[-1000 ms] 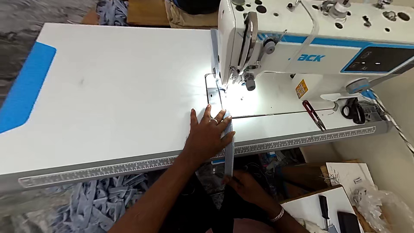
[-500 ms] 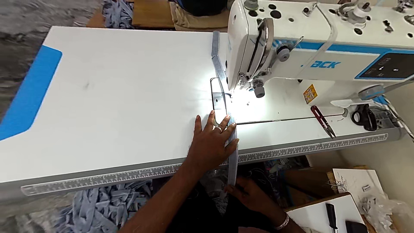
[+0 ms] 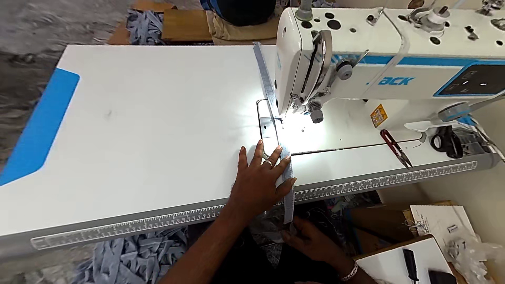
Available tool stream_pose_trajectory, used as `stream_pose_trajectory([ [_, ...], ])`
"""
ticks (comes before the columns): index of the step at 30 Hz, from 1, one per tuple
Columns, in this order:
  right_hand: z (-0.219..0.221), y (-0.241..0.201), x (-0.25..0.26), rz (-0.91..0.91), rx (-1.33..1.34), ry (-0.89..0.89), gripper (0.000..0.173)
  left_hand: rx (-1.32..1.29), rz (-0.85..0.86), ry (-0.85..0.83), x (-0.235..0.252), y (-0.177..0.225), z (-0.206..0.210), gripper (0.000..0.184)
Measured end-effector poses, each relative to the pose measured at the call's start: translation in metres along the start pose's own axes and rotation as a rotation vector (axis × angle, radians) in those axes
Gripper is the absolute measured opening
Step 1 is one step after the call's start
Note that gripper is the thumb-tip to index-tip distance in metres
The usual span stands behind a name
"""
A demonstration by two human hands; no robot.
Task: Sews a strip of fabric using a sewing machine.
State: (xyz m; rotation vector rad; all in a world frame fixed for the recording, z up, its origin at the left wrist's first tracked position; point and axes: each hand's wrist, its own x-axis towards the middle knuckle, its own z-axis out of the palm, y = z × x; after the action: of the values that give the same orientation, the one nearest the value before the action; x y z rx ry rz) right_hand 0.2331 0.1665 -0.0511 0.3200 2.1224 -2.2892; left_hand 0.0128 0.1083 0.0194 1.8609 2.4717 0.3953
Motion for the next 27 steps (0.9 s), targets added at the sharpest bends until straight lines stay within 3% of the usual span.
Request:
stream_pose_trajectory([
  [4,0.004,0.006,0.000,-0.056,0.123,0.034,0.035,0.003,-0.002,-0.015,0.000,0.000,-0.002,0.061],
  [9,-0.002,0.009,-0.005,0.054,0.033,0.096,0.031,-0.010,0.005,-0.022,-0.001,0.001,-0.005,0.056],
  [15,-0.001,0.008,-0.006,0.102,0.031,0.053,0.029,0.015,-0.058,-0.073,0.006,-0.002,-0.009,0.072],
  [21,0.002,0.007,-0.005,0.155,0.021,0.077,0.029,0.045,-0.140,-0.082,0.042,-0.021,-0.008,0.073],
  [24,-0.008,0.001,-0.006,0.189,-0.236,-0.048,0.036,0.046,-0.175,-0.074,0.064,-0.031,-0.007,0.072],
  [26,-0.032,-0.035,-0.010,0.296,-0.530,-0.176,0.038,0.032,-0.199,-0.108,0.076,-0.035,-0.012,0.069],
  [27,-0.049,-0.063,-0.015,0.354,-0.609,-0.157,0.038,0.031,-0.205,-0.111,0.081,-0.037,-0.014,0.066],
])
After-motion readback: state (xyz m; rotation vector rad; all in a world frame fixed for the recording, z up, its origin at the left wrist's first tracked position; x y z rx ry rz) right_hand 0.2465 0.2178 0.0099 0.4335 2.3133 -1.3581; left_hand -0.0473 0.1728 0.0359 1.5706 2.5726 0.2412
